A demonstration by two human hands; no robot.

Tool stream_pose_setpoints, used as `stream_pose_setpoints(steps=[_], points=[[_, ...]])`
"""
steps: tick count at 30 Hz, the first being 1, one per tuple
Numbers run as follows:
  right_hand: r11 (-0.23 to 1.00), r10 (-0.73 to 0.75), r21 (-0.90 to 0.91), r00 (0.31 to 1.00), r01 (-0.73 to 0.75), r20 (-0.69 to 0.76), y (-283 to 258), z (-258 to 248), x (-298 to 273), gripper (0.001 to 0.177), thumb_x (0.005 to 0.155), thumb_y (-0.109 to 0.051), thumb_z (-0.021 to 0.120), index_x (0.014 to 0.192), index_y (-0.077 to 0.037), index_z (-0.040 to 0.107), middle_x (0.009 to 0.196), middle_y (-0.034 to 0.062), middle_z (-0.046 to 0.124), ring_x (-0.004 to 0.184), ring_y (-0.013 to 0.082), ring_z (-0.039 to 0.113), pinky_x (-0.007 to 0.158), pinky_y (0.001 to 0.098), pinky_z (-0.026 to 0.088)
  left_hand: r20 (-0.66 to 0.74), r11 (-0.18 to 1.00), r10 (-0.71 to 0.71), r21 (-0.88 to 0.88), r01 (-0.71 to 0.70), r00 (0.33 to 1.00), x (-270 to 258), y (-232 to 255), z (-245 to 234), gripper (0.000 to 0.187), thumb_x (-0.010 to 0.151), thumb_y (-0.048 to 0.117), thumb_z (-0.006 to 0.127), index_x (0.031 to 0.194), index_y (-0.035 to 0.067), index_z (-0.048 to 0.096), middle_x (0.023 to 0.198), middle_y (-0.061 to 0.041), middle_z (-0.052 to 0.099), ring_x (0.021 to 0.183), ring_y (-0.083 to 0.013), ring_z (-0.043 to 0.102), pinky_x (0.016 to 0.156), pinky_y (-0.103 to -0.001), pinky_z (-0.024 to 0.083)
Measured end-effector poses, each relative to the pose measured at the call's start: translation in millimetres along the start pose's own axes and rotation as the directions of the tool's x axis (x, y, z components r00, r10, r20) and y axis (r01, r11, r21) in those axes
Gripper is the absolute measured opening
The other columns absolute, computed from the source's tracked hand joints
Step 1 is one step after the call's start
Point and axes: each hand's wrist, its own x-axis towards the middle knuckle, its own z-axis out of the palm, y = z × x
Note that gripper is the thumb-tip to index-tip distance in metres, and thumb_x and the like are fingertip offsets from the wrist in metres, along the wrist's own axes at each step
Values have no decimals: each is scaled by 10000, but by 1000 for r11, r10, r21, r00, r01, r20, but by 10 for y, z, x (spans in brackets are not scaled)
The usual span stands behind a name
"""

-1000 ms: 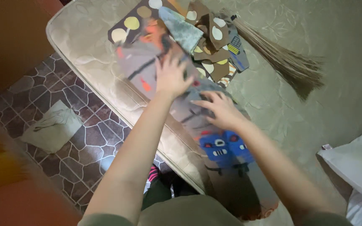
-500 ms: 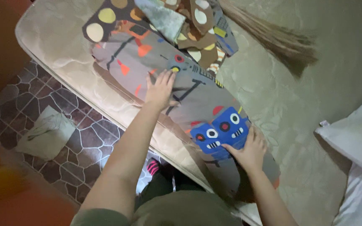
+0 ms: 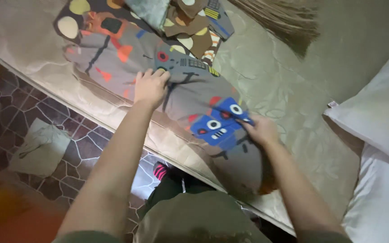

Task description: Putting a patterned cover on a bolster pillow and tying the ends with white strings.

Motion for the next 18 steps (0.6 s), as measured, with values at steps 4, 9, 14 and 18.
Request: stream_pose_setpoints(steps=[4,9,14,18], points=[[946,-309,-133,946,296,-96,1009,-363,180,338,895,-452,718,955,-128,793,893,172,736,825,377,704,733,455,543,40,981,75,-183,-66,996,-18,373,-147,238,844,202,680,1077,164,655,1088,-33,670,1083,-313,597,894,-505,438],[981,145,-92,962,-171,-231,2175,-1072,189,692,1079,-607,548,943,27,788,707,222,702,693,344,697,704,463,526,100,707,112,-707,-9,989,-385,1403,94,341,915,236,679,1234,122,635,1201,-138,674,1161,-361,619,983,-463,499],[984,177,33,961,-174,-210,1756,-917,488,526,1073,-489,571,1218,-2,708,1129,239,701,1015,355,669,874,467,507,-13,660,72,-749,-58,997,-559,1388,3,362,914,231,719,1249,119,638,1238,-138,675,1188,-368,613,1021,-477,481],[999,-33,2,997,33,64,375,-574,508,510,971,-503,656,1142,-29,738,1085,154,756,1013,326,719,911,428,546,-92,681,-452,-678,276,887,-870,572,-7,513,803,217,715,1307,139,668,1316,-136,657,1263,-364,603,1093,-471,451]])
